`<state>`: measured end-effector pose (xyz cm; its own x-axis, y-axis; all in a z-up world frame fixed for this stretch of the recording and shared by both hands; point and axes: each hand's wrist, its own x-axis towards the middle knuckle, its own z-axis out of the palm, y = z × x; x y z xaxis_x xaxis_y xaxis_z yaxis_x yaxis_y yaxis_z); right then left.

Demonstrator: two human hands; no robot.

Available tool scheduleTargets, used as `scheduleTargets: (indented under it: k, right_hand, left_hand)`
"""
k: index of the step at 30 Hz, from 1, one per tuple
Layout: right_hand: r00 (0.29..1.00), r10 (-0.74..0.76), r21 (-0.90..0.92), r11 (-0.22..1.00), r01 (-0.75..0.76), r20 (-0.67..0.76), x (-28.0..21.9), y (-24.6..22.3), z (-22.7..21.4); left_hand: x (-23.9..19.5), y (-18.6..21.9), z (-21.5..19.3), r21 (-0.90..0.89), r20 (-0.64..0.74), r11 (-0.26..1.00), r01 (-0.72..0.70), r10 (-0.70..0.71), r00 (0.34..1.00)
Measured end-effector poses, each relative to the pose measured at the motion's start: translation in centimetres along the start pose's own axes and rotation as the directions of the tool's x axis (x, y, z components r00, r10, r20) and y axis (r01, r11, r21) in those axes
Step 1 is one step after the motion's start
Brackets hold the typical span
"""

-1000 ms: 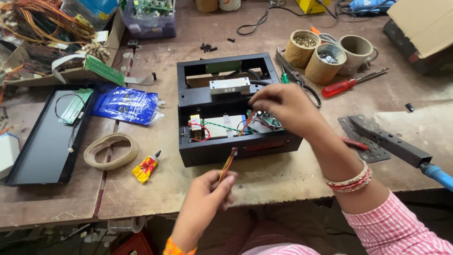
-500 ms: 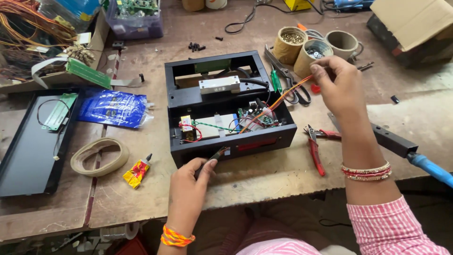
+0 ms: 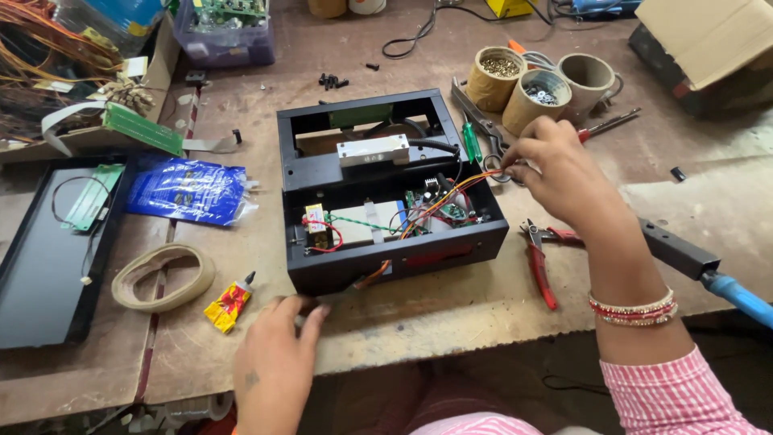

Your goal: The person wires a small green circuit board with red, yellow and orange wires into an open black enclosure, routing and seating the wires inside the box. They handle a roll of tape, apply glue from a yellow tube to a component, press parts into the enclosure, and finally pick up a small black remote-like panel.

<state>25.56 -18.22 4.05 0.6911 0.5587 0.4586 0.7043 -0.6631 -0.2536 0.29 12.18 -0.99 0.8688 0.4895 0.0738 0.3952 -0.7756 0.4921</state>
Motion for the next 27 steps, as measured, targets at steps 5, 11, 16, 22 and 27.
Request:
scheduleTargets:
  k: [5, 11, 16, 22, 27]
  right_hand:
    - [0.999, -0.031, -0.008, 0.999, 0.031, 0.024, 0.5, -0.7, -0.2]
    - [0.999, -0.032, 0.183, 0.982, 0.036, -0.023, 1.5, -3.1, -0.9]
    - [1.000, -0.031, 0.198, 0.980, 0.029, 0.005, 2.5, -3.5, -0.5]
    - [0.999, -0.033, 0.209, 0.977, 0.031, 0.008, 3.9, -4.1, 0.0]
    - [0.995, 0.049, 0.322, 0.944, -0.074, 0.085, 4.5, -6.0, 1.6]
  left_hand:
    - [0.3, 3.9, -4.0, 0.155, 0.104, 0.951, 0.268, -0.286, 0.953]
    - [6.2, 7.8, -5.3, -0.094, -0.090, 0.884, -0.457, 0.450, 0.889]
    - [12.6, 8.8, -2.9, -0.146, 0.123, 0.727, -0.671, 0.686, 0.717]
    - [14.1, 9.0, -1.8, -0.122, 0.312, 0.747, -0.654, 0.654, 0.689]
    - [13.6, 8.9, -0.1, -0.205, 0.224, 0.695, -0.689, 0.719, 0.658]
